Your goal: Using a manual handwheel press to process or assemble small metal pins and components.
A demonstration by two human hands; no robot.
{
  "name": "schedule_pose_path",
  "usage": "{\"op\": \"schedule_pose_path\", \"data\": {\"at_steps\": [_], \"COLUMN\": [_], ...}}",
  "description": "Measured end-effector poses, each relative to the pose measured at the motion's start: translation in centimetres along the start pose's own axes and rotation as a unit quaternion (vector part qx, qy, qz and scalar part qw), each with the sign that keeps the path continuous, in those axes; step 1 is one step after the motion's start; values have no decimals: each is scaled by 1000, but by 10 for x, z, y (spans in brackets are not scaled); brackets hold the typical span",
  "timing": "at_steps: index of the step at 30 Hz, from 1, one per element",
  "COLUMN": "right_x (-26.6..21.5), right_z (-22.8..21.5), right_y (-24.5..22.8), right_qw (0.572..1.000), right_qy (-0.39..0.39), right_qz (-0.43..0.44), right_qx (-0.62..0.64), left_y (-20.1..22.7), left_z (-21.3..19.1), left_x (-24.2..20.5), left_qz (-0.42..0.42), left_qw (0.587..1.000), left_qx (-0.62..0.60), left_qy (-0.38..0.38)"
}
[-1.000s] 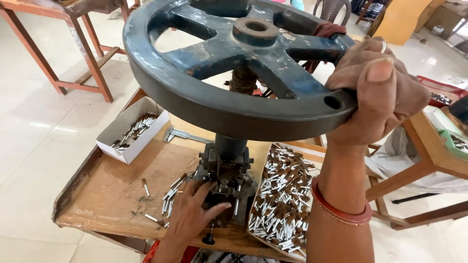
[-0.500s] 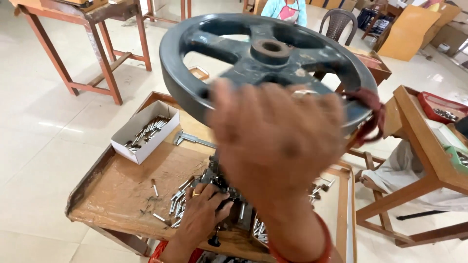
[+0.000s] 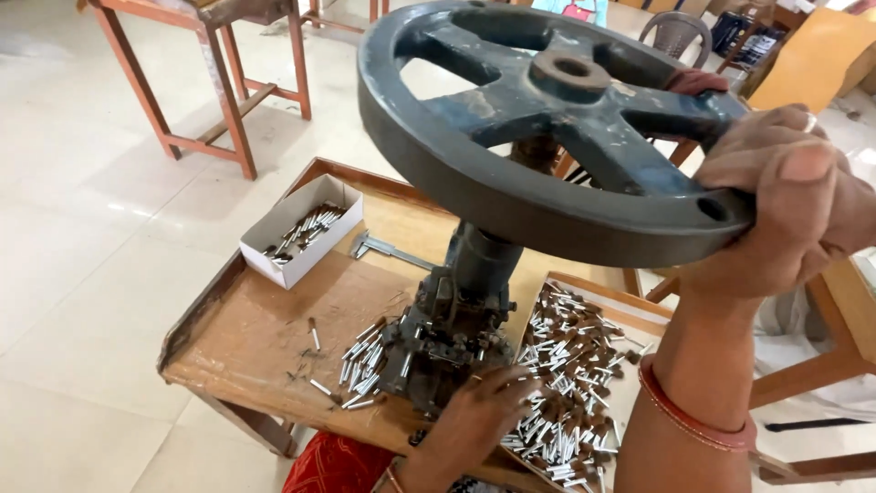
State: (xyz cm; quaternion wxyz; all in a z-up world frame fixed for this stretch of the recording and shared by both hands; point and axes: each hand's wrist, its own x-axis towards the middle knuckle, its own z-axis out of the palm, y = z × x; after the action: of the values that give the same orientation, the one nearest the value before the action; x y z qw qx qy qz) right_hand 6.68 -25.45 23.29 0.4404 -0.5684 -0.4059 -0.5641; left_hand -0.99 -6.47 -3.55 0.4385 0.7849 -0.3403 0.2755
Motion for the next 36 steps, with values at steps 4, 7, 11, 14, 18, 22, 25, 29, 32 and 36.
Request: {"op": "schedule_pose_path", "data": {"at_steps": [4, 7, 11, 14, 18, 22, 25, 29, 32, 36], "right_x": [9, 10, 10, 16, 22, 21, 19, 33, 24, 24], "right_z": [1, 8, 19, 19, 4, 13, 11, 24, 22, 22], "right_y": [-19, -30, -32, -26, -9, 1, -4, -17, -20, -17], "right_qw": [998, 994, 996, 997, 996, 996, 998, 997, 998, 998], "right_qy": [-58, -75, -35, -41, -68, -3, -19, -19, -15, -5], "right_qz": [-2, -31, -25, -33, -47, -43, -22, -81, -5, -21], "right_qx": [-14, -76, -76, -55, -24, 76, 49, 2, 53, 53], "left_y": [-46, -88, -128, -124, -89, -66, -50, -50, -47, -42], "left_z": [-20, -106, -132, -141, -140, -81, -52, -48, -59, -73], "left_x": [-26, -34, -68, -62, -39, -33, -14, -4, -3, -9], "left_qz": [-48, -277, -303, -308, -328, -219, -154, -162, -192, -130], "left_qw": [973, 942, 911, 906, 922, 970, 982, 977, 973, 965], "left_qx": [141, 189, 279, 288, 206, 91, 106, 139, 123, 210], "left_qy": [-176, 17, -15, -34, 5, 53, 27, -7, -44, -86]}}
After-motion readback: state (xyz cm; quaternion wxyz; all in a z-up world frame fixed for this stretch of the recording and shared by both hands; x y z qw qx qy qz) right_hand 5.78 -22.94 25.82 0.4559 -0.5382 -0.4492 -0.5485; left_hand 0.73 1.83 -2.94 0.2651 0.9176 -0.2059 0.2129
